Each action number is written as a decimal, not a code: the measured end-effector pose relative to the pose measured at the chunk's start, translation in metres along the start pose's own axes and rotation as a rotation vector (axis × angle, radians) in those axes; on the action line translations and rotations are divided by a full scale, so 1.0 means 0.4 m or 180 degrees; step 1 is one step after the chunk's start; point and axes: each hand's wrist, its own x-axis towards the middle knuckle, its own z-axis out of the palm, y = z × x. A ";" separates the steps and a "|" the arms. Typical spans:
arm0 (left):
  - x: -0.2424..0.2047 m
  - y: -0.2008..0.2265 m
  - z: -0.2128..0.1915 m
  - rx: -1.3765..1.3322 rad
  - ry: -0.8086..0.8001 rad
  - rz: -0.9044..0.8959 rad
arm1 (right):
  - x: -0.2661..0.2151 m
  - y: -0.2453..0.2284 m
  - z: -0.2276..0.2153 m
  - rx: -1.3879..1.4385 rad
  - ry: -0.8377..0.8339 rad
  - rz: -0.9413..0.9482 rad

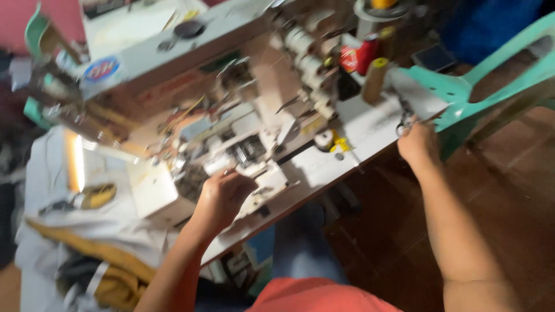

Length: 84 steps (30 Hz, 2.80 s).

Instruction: Threading an industrial sewing machine using tweezers to guide thread through various tensioners and needles.

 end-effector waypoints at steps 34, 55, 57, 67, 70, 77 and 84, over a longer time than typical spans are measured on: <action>-0.087 0.049 -0.085 -0.2547 0.0849 -0.0968 | -0.291 -0.410 -0.162 0.0846 0.2075 -0.2757; -0.129 0.055 -0.118 -0.2336 0.0876 -0.1223 | -0.202 -0.340 -0.143 0.0227 0.1607 -0.3085; -0.137 0.056 -0.115 -0.2256 0.0827 -0.1212 | -0.248 -0.343 -0.175 0.0850 0.1289 -0.3130; -0.217 -0.012 -0.088 -0.2450 0.0692 -0.1179 | -0.346 -0.281 -0.151 0.1759 -0.0054 -0.1627; -0.239 -0.044 -0.077 -0.2547 0.0598 -0.1093 | -0.385 -0.339 -0.184 0.1770 -0.0291 -0.1168; -0.265 -0.087 -0.070 -0.2580 0.0464 -0.0882 | -0.405 -0.383 -0.221 0.1062 -0.0185 -0.1593; -0.264 -0.102 -0.074 -0.2594 0.0371 -0.0761 | -0.418 -0.413 -0.245 -0.1061 0.1398 -0.2828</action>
